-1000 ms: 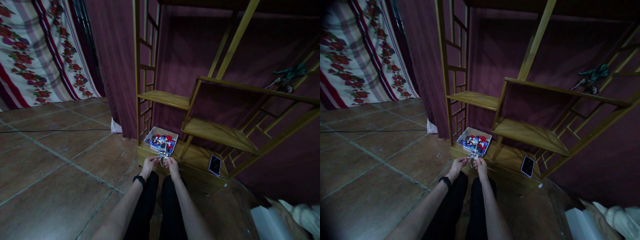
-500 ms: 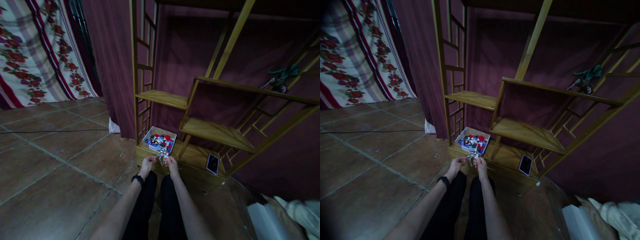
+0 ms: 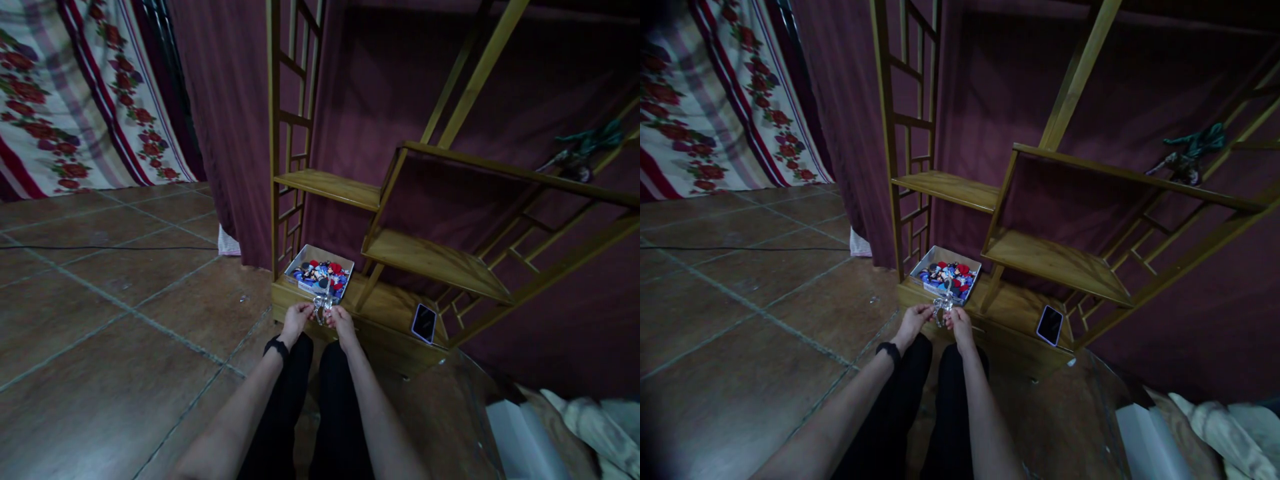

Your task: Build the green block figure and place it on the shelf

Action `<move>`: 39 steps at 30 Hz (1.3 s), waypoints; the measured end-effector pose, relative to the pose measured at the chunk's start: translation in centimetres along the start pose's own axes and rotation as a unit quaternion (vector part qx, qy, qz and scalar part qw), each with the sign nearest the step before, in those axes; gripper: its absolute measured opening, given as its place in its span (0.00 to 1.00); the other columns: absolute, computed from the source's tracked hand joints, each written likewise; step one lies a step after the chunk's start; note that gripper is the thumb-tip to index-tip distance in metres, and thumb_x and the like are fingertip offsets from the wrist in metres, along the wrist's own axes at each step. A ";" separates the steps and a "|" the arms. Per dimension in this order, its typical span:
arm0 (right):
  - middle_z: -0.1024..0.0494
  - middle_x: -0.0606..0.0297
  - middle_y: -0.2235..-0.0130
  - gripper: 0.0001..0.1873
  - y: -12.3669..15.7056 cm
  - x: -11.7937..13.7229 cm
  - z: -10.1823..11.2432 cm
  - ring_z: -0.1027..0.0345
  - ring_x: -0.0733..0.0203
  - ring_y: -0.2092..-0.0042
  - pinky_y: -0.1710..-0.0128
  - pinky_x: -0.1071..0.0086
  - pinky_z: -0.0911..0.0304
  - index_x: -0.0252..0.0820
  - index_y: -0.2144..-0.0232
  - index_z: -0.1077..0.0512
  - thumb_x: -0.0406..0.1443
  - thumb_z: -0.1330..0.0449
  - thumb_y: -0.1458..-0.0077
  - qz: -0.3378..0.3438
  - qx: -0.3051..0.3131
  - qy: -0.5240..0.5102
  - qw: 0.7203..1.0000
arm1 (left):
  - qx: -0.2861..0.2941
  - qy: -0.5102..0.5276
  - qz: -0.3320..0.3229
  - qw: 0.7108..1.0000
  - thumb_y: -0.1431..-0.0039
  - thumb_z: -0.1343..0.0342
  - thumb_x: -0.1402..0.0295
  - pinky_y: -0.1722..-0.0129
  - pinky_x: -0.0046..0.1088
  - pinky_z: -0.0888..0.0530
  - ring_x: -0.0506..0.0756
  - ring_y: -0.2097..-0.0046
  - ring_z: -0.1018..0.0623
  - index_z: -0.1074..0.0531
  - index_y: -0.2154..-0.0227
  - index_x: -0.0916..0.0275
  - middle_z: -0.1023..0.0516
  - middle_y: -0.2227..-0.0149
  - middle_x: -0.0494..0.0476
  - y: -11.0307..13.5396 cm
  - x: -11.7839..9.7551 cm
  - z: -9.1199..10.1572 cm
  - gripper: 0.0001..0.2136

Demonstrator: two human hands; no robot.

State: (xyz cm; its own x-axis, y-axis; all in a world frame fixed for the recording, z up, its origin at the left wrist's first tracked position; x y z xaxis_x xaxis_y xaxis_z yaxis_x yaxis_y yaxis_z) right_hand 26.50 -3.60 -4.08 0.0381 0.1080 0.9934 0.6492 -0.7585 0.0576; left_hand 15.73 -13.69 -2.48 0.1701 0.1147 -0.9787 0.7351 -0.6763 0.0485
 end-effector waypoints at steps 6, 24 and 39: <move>0.24 0.62 0.71 0.20 0.0 -0.1 -0.2 0.38 0.70 0.78 0.81 0.78 0.44 0.38 0.71 0.30 0.49 0.45 0.55 -0.011 0.019 -0.004 1.000 | -0.002 -0.028 -0.016 0.999 0.57 0.43 0.62 0.75 0.25 0.36 0.50 0.78 0.32 0.28 0.79 0.65 0.29 0.82 0.53 -0.8 1.0 0.1 0.10; 0.24 0.64 0.72 0.18 -0.1 0.0 0.0 0.37 0.70 0.78 0.81 0.77 0.45 0.39 0.72 0.30 0.48 0.45 0.55 -0.003 0.002 -0.013 1.000 | 0.030 0.030 -0.011 0.999 0.57 0.45 0.70 0.71 0.27 0.32 0.50 0.75 0.29 0.28 0.68 0.65 0.26 0.75 0.55 -1.0 1.7 -0.1 0.10; 0.25 0.65 0.73 0.18 0.3 0.2 -0.3 0.39 0.70 0.79 0.81 0.77 0.46 0.38 0.72 0.30 0.48 0.45 0.55 0.018 0.021 -0.015 1.000 | -0.004 -0.168 -0.058 0.984 0.55 0.48 0.73 0.70 0.26 0.32 0.52 0.73 0.28 0.28 0.74 0.64 0.26 0.77 0.53 -0.5 1.1 -0.1 0.05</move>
State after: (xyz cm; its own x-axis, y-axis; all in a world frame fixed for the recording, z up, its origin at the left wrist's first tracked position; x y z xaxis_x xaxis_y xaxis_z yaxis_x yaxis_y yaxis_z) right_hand 26.49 -4.01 -3.80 0.0837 0.1001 0.9915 0.6778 -0.7350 0.0170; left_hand 15.63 -13.17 -3.53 -0.1415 -0.0579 -0.9883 0.7425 -0.6665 -0.0673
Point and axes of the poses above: each hand's wrist, its own y-axis away from the middle knuckle, its own z-axis out of the back of the hand, x = y × z, the point moved 4 cm from there along -y, towards the middle knuckle
